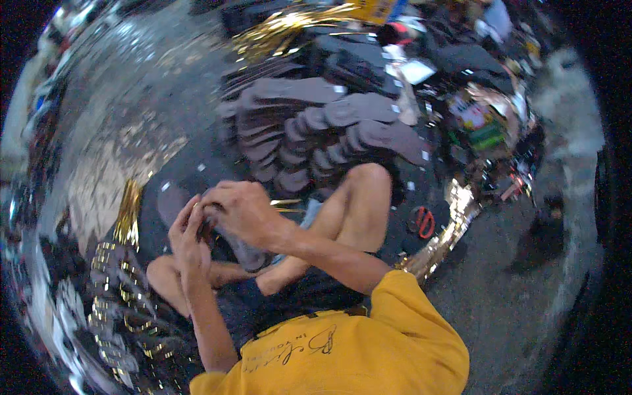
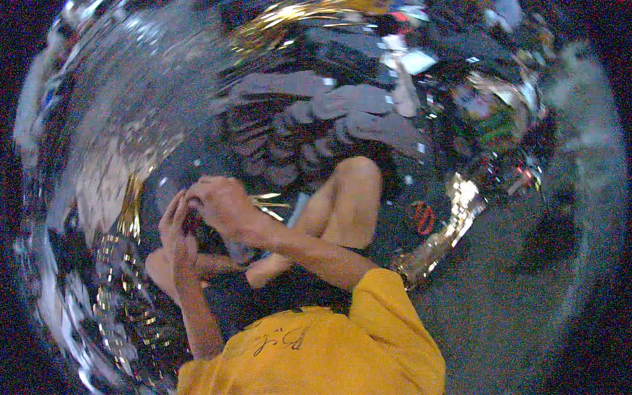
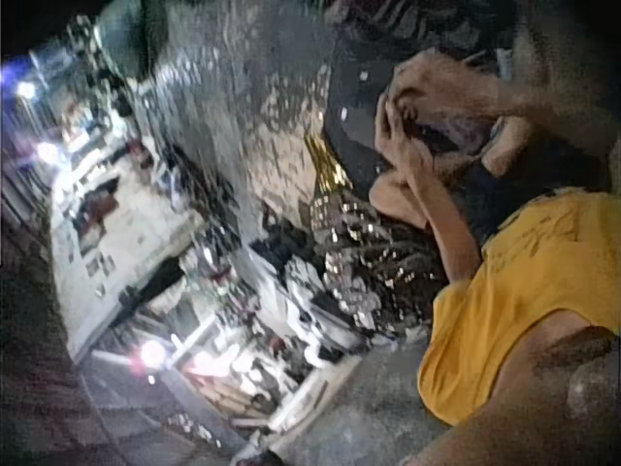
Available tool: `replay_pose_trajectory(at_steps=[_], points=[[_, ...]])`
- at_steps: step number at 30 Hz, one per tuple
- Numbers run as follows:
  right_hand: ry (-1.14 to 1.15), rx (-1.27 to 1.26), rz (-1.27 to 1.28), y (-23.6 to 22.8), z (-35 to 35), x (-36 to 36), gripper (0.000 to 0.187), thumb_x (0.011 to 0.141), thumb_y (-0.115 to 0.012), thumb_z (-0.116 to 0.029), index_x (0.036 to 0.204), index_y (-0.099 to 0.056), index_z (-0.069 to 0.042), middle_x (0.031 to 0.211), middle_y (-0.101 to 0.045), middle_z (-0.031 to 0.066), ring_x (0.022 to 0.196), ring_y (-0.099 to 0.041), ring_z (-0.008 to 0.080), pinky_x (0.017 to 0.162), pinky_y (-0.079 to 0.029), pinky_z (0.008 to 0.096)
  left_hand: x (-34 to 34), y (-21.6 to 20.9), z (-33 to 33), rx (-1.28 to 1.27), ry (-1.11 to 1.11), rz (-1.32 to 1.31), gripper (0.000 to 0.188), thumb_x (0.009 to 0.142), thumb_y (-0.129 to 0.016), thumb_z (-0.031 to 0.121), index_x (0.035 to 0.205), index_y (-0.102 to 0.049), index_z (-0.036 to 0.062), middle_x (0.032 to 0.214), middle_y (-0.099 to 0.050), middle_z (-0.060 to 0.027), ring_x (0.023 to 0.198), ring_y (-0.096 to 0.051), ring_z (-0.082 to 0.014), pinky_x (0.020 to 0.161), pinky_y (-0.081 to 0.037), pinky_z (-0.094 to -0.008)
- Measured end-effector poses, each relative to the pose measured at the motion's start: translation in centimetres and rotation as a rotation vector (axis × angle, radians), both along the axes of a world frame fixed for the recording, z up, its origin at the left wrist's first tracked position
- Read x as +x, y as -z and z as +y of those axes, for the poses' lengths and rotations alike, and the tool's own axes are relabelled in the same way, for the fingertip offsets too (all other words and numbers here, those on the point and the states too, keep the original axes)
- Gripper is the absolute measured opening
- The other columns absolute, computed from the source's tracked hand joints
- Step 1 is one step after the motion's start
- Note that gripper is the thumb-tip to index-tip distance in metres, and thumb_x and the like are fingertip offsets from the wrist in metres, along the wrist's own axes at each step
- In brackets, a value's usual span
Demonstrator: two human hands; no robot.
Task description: The person sits on the floor and attaches a gold ribbon to the sole of a brown slipper. They repeatedly wrap the ribbon around the slipper's heel area and secure it by hand.
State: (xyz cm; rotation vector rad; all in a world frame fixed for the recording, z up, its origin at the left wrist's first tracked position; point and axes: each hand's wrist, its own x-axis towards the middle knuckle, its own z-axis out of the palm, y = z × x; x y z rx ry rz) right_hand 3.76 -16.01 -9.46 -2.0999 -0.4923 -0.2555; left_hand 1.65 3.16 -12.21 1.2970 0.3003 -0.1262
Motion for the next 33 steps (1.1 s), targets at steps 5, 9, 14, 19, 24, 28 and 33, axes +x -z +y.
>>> replay_pose_trajectory(at_steps=[5, 9, 14, 19, 24, 28, 33], points=[[0.033, 0.318, 0.295, 0.5, -0.7, -1.1, 0.016, 0.091, -0.079, -0.019, 0.101, -0.083, -0.007, 0.096, -0.08, 0.0178, 0.09, -0.078, 0.0362, 0.083, -0.062, 0.0436, -1.0, 0.0, -1.2, 0.024, -0.029, 0.0, 0.035, 0.105, -0.073, 0.012, 0.136, -0.072, -0.0023, 0.124, -0.076, -0.0113, 0.107, -0.073, -0.0179, 0.093, -0.06, -0.031], [0.034, 0.347, 0.203, 0.5, -0.8, -1.8, 0.017, 0.093, -0.078, -0.019, 0.103, -0.082, -0.006, 0.094, -0.08, 0.0177, 0.086, -0.078, 0.0372, 0.08, -0.062, 0.045, -1.0, 0.1, -0.6, 0.032, 0.014, -0.062, 0.033, 0.104, -0.075, 0.012, 0.133, -0.074, -0.0019, 0.121, -0.078, -0.0093, 0.106, -0.073, -0.0167, 0.093, -0.06, -0.0305], [0.071, 0.256, 0.212, -0.1, -1.5, -2.8, 0.019, 0.094, -0.076, -0.02, 0.108, -0.081, -0.007, 0.101, -0.08, 0.0169, 0.093, -0.078, 0.0367, 0.084, -0.062, 0.0454, -1.2, -1.0, -1.9, 0.058, -0.023, -0.103, 0.03, 0.103, -0.075, 0.01, 0.13, -0.075, -0.0021, 0.113, -0.079, -0.009, 0.096, -0.075, -0.0147, 0.085, -0.061, -0.0284], [0.208, 0.221, 0.029, -0.2, -6.6, -1.1, 0.016, 0.096, -0.075, -0.02, 0.106, -0.081, -0.008, 0.105, -0.08, 0.0143, 0.096, -0.078, 0.0353, 0.086, -0.061, 0.0467, 0.1, 0.3, 0.6, -0.047, -0.117, -0.103, 0.031, 0.105, -0.072, 0.01, 0.133, -0.072, -0.0011, 0.104, -0.077, -0.0061, 0.09, -0.072, -0.0119, 0.082, -0.058, -0.0257], [0.367, 0.211, -0.176, -6.6, -13.2, 2.2, 0.015, 0.103, -0.068, -0.011, 0.111, -0.078, -0.002, 0.098, -0.08, 0.0124, 0.085, -0.078, 0.0241, 0.076, -0.062, 0.0371, 0.6, 1.3, 4.4, 0.044, -0.15, -0.223, 0.033, 0.106, -0.069, 0.014, 0.137, -0.07, 0.0012, 0.11, -0.075, -0.0031, 0.096, -0.068, -0.0095, 0.084, -0.055, -0.0258], [0.121, 0.474, 0.187, -6.0, -8.4, 0.7, 0.02, 0.103, -0.07, -0.012, 0.116, -0.077, 0.002, 0.089, -0.079, 0.0095, 0.076, -0.076, 0.0146, 0.07, -0.061, 0.0327, 0.4, 0.5, 2.4, 0.098, -0.153, -0.195, 0.032, 0.106, -0.071, 0.015, 0.135, -0.071, 0.0008, 0.113, -0.075, -0.004, 0.099, -0.07, -0.0105, 0.086, -0.056, -0.0265], [0.137, 0.522, 0.06, -1.1, -0.8, -2.4, 0.019, 0.095, -0.078, -0.009, 0.114, -0.081, -0.004, 0.096, -0.078, 0.0096, 0.089, -0.074, 0.019, 0.078, -0.059, 0.0349, -0.3, -0.4, 0.0, 0.083, -0.017, -0.203, 0.023, 0.104, -0.073, 0.004, 0.124, -0.075, -0.0054, 0.114, -0.078, -0.0126, 0.1, -0.074, -0.0174, 0.092, -0.061, -0.0296]])
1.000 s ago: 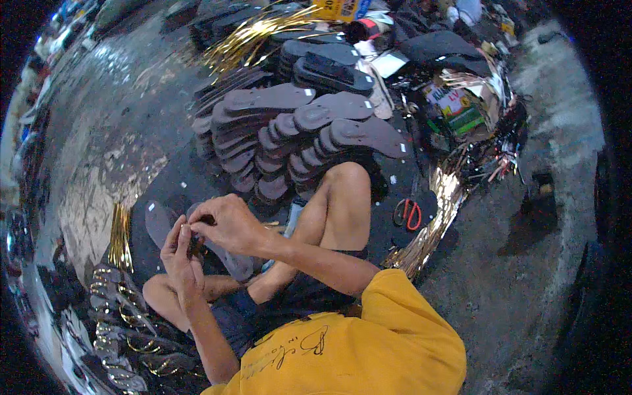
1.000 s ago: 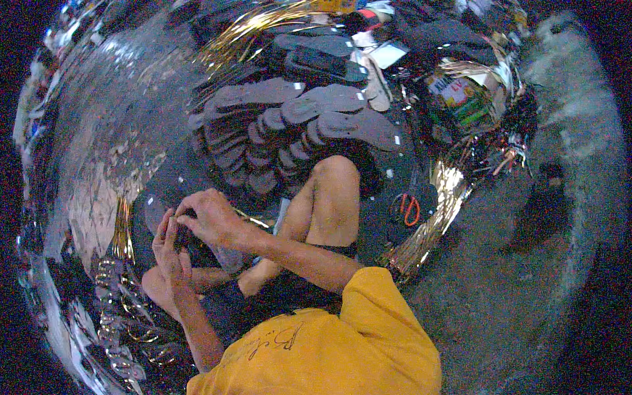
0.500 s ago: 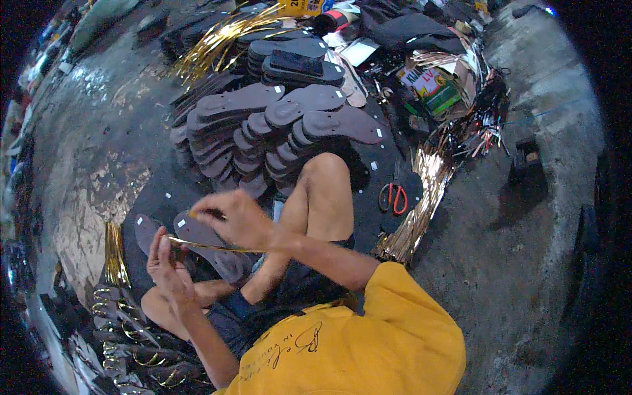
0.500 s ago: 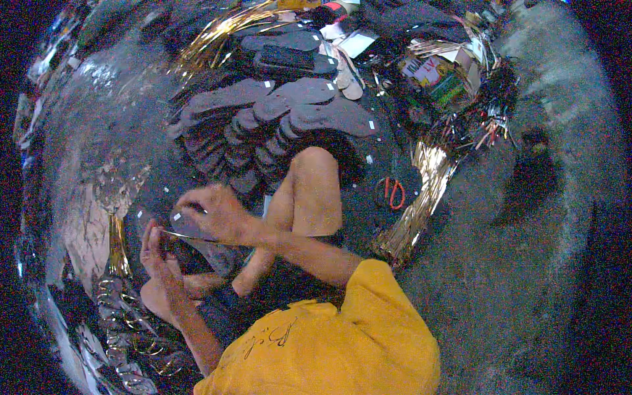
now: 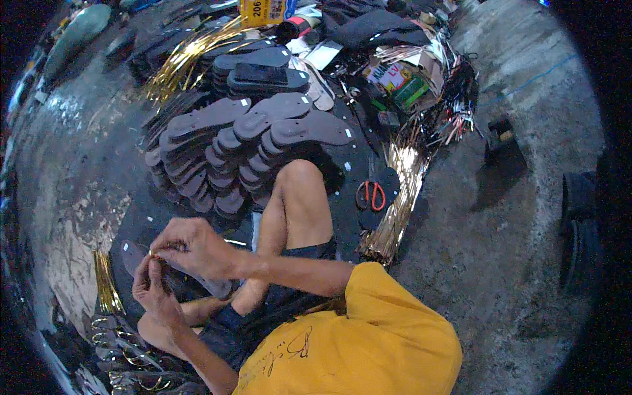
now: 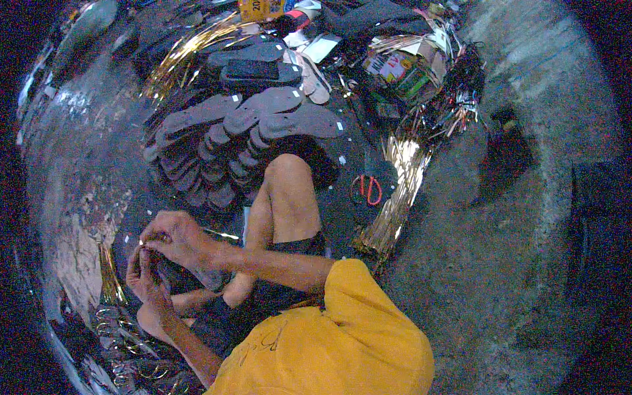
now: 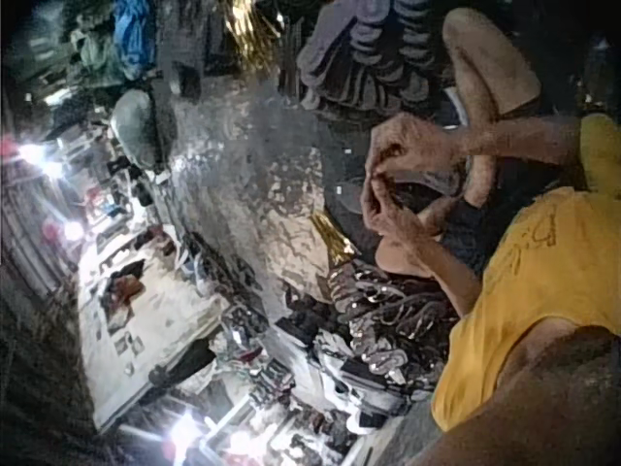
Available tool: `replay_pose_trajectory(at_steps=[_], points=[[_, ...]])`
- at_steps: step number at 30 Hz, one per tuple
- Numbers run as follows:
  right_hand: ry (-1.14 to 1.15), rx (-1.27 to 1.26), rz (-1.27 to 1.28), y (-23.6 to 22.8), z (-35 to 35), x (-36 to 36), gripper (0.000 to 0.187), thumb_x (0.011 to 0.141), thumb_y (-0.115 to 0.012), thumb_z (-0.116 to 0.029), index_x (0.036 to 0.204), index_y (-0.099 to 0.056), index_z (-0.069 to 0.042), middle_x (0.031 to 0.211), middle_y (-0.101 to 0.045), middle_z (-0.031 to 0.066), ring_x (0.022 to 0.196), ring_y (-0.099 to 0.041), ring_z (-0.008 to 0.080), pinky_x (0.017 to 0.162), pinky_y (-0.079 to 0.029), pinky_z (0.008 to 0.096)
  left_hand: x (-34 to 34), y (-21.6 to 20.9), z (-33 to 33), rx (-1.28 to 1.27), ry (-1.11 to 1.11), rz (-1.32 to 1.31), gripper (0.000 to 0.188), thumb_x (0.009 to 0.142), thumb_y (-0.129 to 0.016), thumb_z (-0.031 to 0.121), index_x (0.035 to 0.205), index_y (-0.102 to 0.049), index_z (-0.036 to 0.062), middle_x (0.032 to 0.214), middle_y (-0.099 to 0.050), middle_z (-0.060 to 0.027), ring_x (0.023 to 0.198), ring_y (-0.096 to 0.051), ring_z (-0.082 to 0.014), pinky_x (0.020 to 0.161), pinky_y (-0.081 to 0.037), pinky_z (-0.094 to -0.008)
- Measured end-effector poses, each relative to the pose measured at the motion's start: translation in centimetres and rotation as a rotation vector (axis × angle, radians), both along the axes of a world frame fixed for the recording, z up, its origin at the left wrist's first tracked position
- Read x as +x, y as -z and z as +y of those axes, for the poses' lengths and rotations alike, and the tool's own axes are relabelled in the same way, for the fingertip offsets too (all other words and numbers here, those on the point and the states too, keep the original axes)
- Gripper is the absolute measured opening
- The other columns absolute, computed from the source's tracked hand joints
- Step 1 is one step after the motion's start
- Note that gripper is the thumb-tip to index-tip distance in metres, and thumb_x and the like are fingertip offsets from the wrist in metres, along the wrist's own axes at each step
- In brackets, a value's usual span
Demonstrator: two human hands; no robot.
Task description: The person sits on the floor and attaches a gold ribbon to the sole of a brown slipper. They repeatedly wrap the ribbon around the slipper's heel area and secure it by hand.
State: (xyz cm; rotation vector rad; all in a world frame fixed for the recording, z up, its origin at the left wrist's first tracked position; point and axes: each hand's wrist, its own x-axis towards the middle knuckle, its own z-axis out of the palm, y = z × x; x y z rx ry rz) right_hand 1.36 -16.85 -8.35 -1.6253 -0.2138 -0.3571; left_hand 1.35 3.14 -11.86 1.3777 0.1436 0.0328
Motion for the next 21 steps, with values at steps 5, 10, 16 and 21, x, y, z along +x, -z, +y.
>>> replay_pose_trajectory(at_steps=[5, 10, 16, 21], points=[[0.019, -0.086, -0.059, 0.0, 1.9, -0.7, 0.022, 0.092, -0.08, -0.006, 0.114, -0.082, -0.006, 0.099, -0.077, 0.0101, 0.096, -0.073, 0.0263, 0.081, -0.06, 0.0385, -0.9, -0.9, 0.1, 0.066, -0.043, -0.013, 0.025, 0.105, -0.073, 0.008, 0.124, -0.074, -0.0073, 0.119, -0.078, -0.0164, 0.104, -0.076, -0.0224, 0.094, -0.063, -0.0325], [-0.192, 0.168, 0.161, 0.7, 1.8, -0.2, 0.025, 0.089, -0.082, -0.004, 0.113, -0.082, -0.007, 0.1, -0.077, 0.0117, 0.093, -0.076, 0.0299, 0.081, -0.06, 0.0414, -1.0, -0.9, 0.3, 0.093, -0.051, -0.081, 0.025, 0.106, -0.071, 0.009, 0.125, -0.073, -0.0073, 0.121, -0.077, -0.0182, 0.108, -0.076, -0.0244, 0.096, -0.063, -0.0341], [-0.114, -0.186, -0.005, 0.5, 0.7, -0.7, 0.02, 0.089, -0.081, -0.005, 0.109, -0.081, -0.005, 0.101, -0.078, 0.0144, 0.093, -0.075, 0.0359, 0.084, -0.06, 0.0436, -0.8, 0.1, 1.0, 0.032, 0.038, 0.059, 0.031, 0.106, -0.071, 0.012, 0.132, -0.07, -0.0047, 0.119, -0.077, -0.0153, 0.109, -0.075, -0.0242, 0.098, -0.062, -0.0347], [-0.079, -0.247, 0.054, 1.2, -0.3, -0.6, 0.017, 0.092, -0.079, -0.007, 0.109, -0.082, -0.006, 0.102, -0.08, 0.0139, 0.092, -0.077, 0.0343, 0.085, -0.061, 0.0437, -1.3, 2.4, -0.9, 0.044, -0.052, 0.004, 0.029, 0.106, -0.073, 0.013, 0.13, -0.071, -0.0039, 0.116, -0.077, -0.0114, 0.1, -0.075, -0.021, 0.091, -0.063, -0.034]])
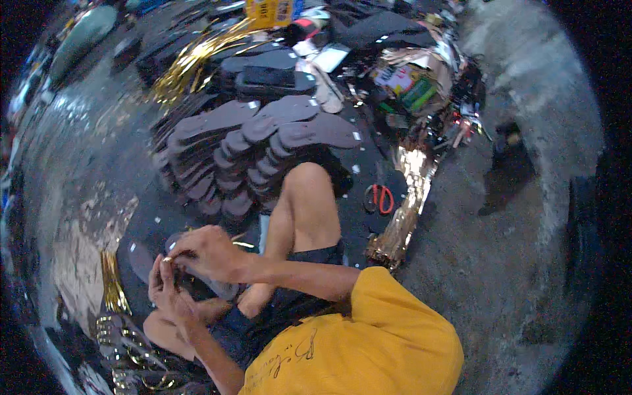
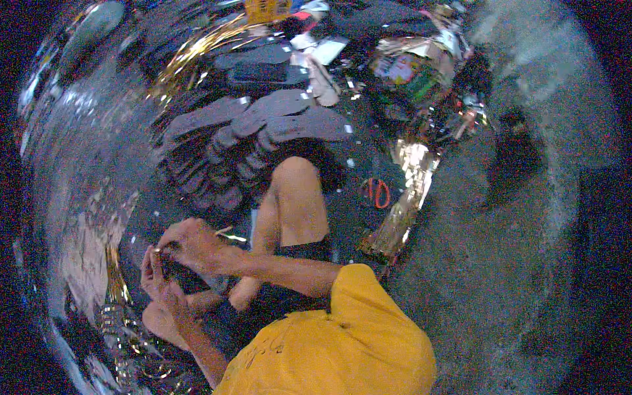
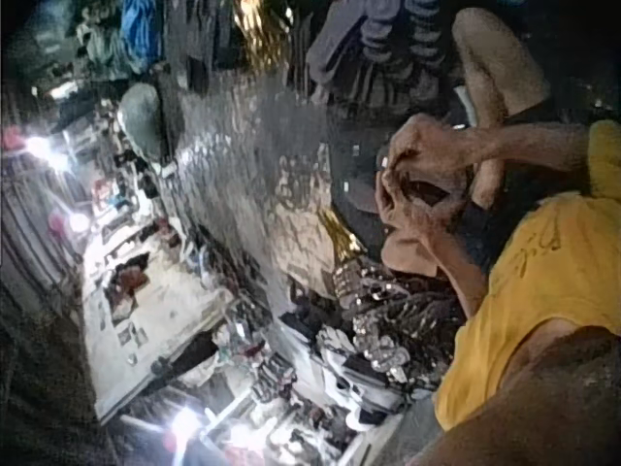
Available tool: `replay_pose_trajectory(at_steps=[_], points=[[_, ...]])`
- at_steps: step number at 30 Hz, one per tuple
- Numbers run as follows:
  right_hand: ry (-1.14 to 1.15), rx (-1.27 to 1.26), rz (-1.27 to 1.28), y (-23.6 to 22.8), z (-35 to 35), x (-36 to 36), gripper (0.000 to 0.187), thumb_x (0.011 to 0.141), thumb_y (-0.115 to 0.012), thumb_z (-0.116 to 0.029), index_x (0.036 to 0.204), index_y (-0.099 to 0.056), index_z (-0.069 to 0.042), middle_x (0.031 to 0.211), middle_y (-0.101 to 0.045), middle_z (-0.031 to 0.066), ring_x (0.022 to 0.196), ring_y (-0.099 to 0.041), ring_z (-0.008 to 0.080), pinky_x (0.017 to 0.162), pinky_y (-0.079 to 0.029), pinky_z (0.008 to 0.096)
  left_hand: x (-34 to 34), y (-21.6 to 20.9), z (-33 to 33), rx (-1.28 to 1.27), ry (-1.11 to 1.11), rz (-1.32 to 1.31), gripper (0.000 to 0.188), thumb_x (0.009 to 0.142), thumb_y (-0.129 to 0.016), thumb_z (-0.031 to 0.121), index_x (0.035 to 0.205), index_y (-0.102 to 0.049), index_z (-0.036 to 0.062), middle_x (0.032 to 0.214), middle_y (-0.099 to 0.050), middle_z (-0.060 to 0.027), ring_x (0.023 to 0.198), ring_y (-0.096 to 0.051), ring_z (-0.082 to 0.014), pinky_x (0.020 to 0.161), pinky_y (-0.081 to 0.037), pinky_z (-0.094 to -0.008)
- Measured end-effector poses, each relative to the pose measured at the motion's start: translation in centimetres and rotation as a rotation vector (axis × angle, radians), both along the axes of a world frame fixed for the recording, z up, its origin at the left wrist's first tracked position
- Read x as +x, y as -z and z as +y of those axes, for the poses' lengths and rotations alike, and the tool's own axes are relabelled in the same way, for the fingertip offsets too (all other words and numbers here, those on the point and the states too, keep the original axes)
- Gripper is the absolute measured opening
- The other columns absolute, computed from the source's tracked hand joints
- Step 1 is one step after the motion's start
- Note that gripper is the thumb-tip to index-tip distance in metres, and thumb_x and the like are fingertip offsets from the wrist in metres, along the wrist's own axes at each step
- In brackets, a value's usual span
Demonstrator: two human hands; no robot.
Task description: The person sits on the floor and attaches a gold ribbon to the sole of a brown slipper. They repeatedly wrap the ribbon around the slipper's heel area and secure it by hand.
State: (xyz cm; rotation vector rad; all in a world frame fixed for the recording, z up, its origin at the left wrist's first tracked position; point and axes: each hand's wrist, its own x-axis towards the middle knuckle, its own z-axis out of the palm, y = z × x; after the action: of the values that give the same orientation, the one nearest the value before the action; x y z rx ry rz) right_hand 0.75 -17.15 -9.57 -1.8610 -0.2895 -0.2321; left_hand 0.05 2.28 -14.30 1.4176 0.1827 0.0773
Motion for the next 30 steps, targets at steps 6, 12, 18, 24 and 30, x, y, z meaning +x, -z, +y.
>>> replay_pose_trajectory(at_steps=[6, 12, 18, 24, 30], points=[[-0.012, 0.078, 0.103, -0.6, -1.9, 0.5, 0.022, 0.093, -0.079, -0.012, 0.114, -0.082, -0.007, 0.108, -0.082, 0.0144, 0.094, -0.08, 0.0257, 0.083, -0.062, 0.0361, 0.8, -2.1, -0.5, -0.284, -0.061, 0.042, 0.027, 0.102, -0.076, 0.01, 0.128, -0.072, 0.0001, 0.117, -0.075, -0.0107, 0.098, -0.074, -0.0183, 0.076, -0.066, -0.0314], [0.347, 0.109, 0.168, -3.8, -16.6, 6.0, 0.03, 0.098, -0.079, -0.024, 0.123, -0.078, -0.007, 0.11, -0.08, 0.0105, 0.1, -0.076, 0.0224, 0.09, -0.061, 0.0399, 0.6, -5.8, 4.5, -0.168, -0.28, 0.003, 0.024, 0.104, -0.076, 0.015, 0.125, -0.074, 0.0032, 0.106, -0.077, -0.0046, 0.09, -0.072, -0.0138, 0.081, -0.062, -0.0328], [0.949, 0.105, -0.3, -6.6, -32.2, 6.1, 0.042, 0.104, -0.076, -0.024, 0.136, -0.065, 0.001, 0.121, -0.074, 0.0116, 0.107, -0.071, 0.0201, 0.091, -0.06, 0.0348, -1.0, -4.5, 10.5, -0.248, -0.362, -0.037, 0.024, 0.106, -0.073, 0.018, 0.126, -0.074, 0.0045, 0.11, -0.078, -0.0057, 0.097, -0.073, -0.0147, 0.087, -0.061, -0.0343], [0.929, 0.329, 0.13, -0.1, -30.9, -3.4, 0.023, 0.102, -0.077, -0.011, 0.123, -0.076, 0.0, 0.099, -0.079, 0.0069, 0.08, -0.074, 0.0149, 0.072, -0.061, 0.0297, -0.8, 2.2, 16.3, 0.345, -0.22, -0.133, 0.043, 0.106, -0.065, 0.021, 0.144, -0.061, 0.001, 0.132, -0.067, -0.0147, 0.118, -0.066, -0.0257, 0.102, -0.055, -0.0401], [1.548, -0.601, 0.137, 4.7, -53.8, -19.5, 0.03, 0.101, -0.075, -0.018, 0.122, -0.074, 0.004, 0.099, -0.079, 0.0139, 0.086, -0.076, 0.0227, 0.078, -0.062, 0.0388, 1.0, 2.9, 23.5, -0.031, -0.388, 0.05, 0.064, 0.109, -0.06, 0.034, 0.161, -0.047, 0.0001, 0.151, -0.057, -0.0198, 0.131, -0.059, -0.0334, 0.112, -0.05, -0.0475]])
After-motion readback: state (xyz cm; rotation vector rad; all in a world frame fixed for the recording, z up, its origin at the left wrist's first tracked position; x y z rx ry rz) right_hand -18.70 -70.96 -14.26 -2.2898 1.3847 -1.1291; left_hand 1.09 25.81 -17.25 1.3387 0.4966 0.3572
